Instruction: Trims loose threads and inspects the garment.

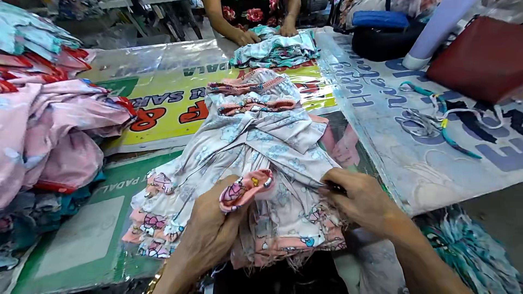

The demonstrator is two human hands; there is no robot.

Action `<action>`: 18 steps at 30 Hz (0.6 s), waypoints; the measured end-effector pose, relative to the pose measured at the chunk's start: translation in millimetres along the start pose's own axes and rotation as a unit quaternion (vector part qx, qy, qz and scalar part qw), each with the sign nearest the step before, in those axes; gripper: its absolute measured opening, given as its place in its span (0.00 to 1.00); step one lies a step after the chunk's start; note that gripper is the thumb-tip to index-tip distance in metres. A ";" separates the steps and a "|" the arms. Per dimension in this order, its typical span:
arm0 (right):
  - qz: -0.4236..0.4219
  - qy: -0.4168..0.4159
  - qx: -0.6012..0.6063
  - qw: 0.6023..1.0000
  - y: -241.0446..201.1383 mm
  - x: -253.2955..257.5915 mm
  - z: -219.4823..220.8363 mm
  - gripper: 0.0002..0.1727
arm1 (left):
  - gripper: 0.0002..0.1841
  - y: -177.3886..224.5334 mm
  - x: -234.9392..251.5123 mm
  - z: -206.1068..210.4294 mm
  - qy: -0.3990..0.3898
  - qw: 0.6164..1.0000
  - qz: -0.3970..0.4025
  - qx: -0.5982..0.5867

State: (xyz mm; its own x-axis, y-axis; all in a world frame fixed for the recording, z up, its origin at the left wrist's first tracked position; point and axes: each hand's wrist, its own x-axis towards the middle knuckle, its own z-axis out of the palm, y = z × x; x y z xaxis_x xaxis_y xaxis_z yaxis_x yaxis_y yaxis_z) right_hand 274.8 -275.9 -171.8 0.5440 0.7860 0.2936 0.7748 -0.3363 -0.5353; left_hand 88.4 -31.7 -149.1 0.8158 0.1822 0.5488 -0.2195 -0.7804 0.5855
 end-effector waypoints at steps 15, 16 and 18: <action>-0.155 0.128 0.141 0.969 -80.4 33.6 -52.2 0.08 | 0.12 43.9 49.6 80.9 -0.085 0.991 0.092 0.051; -0.164 0.130 0.116 0.971 -87.2 33.4 -51.7 0.08 | 0.11 55.8 54.6 68.5 -0.110 0.994 0.025 0.009; -0.181 0.121 0.092 0.972 -101.0 28.1 -41.8 0.09 | 0.12 114.1 89.3 33.0 -0.181 0.958 -0.211 -0.067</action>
